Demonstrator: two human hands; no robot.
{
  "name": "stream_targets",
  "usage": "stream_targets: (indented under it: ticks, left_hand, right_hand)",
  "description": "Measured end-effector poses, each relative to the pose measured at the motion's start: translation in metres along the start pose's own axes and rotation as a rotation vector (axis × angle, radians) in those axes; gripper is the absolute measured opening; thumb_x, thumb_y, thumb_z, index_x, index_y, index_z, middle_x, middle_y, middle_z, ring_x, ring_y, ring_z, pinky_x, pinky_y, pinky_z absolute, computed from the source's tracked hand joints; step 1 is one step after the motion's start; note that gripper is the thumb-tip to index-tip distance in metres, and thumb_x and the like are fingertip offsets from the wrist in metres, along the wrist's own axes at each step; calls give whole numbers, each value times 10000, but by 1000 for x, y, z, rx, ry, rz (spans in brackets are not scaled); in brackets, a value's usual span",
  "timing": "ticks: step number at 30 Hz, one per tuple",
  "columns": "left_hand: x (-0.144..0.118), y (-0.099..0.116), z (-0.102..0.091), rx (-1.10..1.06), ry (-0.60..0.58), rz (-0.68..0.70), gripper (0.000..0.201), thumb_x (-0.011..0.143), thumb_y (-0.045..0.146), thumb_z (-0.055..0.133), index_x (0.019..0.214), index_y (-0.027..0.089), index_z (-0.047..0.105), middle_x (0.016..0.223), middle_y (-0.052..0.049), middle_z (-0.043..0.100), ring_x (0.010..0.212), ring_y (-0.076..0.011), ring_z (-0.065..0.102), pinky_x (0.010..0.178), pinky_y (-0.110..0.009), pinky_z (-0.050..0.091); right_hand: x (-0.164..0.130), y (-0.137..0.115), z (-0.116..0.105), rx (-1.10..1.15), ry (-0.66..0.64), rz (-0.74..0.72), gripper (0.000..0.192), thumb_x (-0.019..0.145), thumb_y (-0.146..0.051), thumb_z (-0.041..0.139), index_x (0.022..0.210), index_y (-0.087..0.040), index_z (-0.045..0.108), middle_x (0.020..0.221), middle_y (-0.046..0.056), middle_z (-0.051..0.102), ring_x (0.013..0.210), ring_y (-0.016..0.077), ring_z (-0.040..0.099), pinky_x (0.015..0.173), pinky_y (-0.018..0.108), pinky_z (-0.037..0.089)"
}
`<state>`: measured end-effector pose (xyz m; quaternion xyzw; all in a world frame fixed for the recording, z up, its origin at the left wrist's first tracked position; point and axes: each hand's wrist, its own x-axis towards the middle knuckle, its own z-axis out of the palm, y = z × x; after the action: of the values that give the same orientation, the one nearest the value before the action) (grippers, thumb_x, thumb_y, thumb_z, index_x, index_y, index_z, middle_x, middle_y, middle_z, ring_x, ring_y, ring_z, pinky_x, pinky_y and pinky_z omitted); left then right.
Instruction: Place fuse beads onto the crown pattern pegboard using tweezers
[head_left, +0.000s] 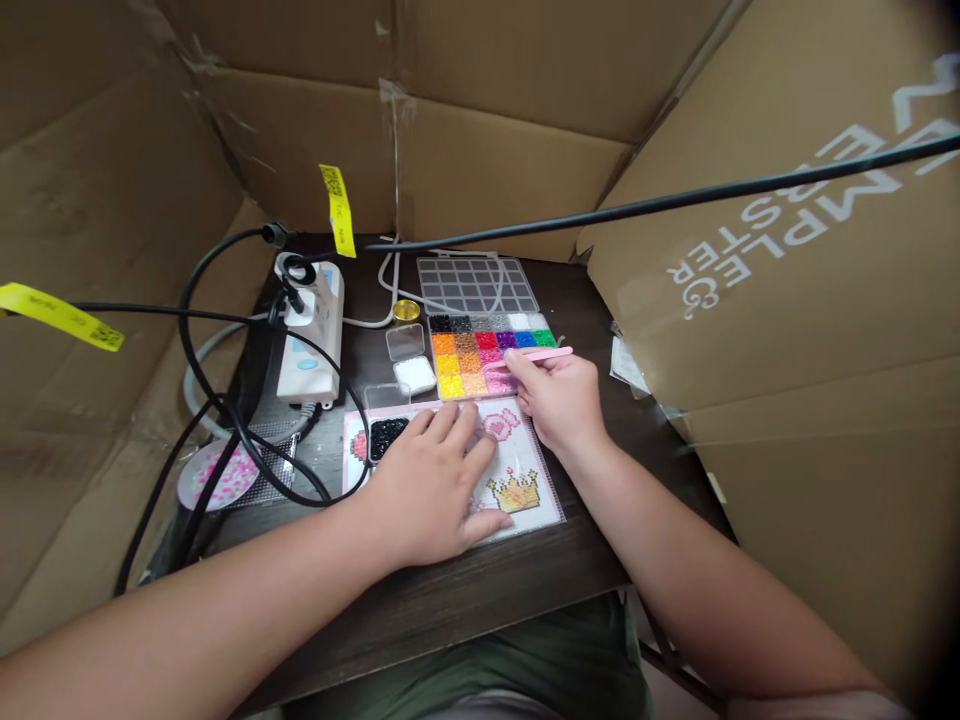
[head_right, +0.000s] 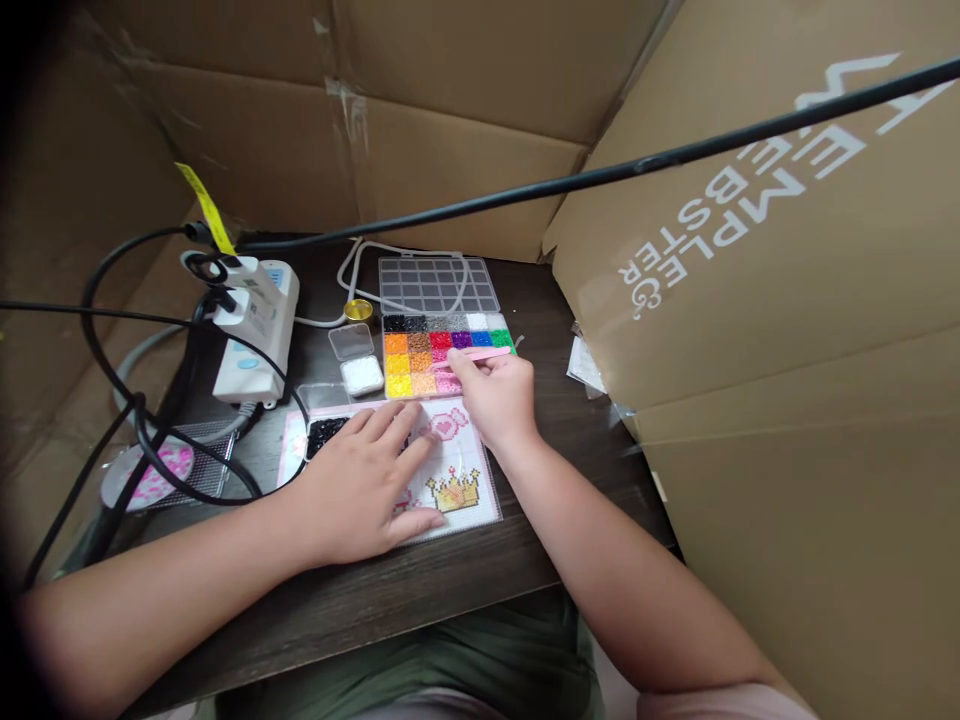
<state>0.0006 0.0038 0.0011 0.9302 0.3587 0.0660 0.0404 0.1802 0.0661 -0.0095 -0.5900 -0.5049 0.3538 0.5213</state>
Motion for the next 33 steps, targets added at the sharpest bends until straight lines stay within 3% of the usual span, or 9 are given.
stream_targets:
  ticks: [3,7,9,14,18,23,33]
  left_hand:
    - [0,0,0,-6,-5,-5,701,870,720,473,1270,154,577,1435,-232,478,1346,-416,430,1083,-544,376]
    - [0,0,-1,-4,-19,-6,701,872,716,474,1277,154,578,1443,-234,472,1354,-415,423,1085,-543,373]
    - [0,0,-1,2,-20,-4,706,872,718,470,1288,157,575,1449,-232,468,1357,-412,422,1086,-541,371]
    - [0,0,-1,17,-21,0,729,880,722,450,1320,153,566,1455,-246,461,1352,-419,426,1073,-546,379]
    - [0,0,-1,21,-34,3,731,882,723,444,1320,151,568,1454,-245,461,1358,-418,423,1071,-540,385]
    - [0,0,0,28,-35,4,721,890,718,433,1319,154,569,1467,-242,449,1362,-418,417,1074,-545,380]
    - [1,-1,0,12,-34,2,721,883,716,447,1321,156,566,1467,-234,452,1366,-418,406,1072,-546,371]
  right_hand:
    - [-4,1,-2,62,61,34,323,755,-447,765,680,-147,674,487,-14,535,462,104,490,431,241,372]
    - [-9,-7,-9,213,31,120,320,717,-420,808,643,-149,654,426,-49,455,382,69,378,369,230,284]
    - [-14,-12,-18,280,4,119,285,702,-390,826,681,-144,683,466,-31,507,388,62,372,364,226,269]
    - [-41,-11,-58,134,-200,38,180,745,-320,808,817,-157,785,662,55,703,440,77,456,392,230,351]
    - [-62,-2,-82,42,-384,28,96,771,-272,786,804,-185,806,812,83,774,524,113,602,455,228,471]
    - [-68,3,-86,86,-451,-50,58,784,-242,779,765,-190,795,791,80,781,724,189,735,652,272,596]
    - [-68,4,-85,73,-444,-75,117,791,-293,786,742,-187,784,783,87,781,698,190,739,642,278,602]
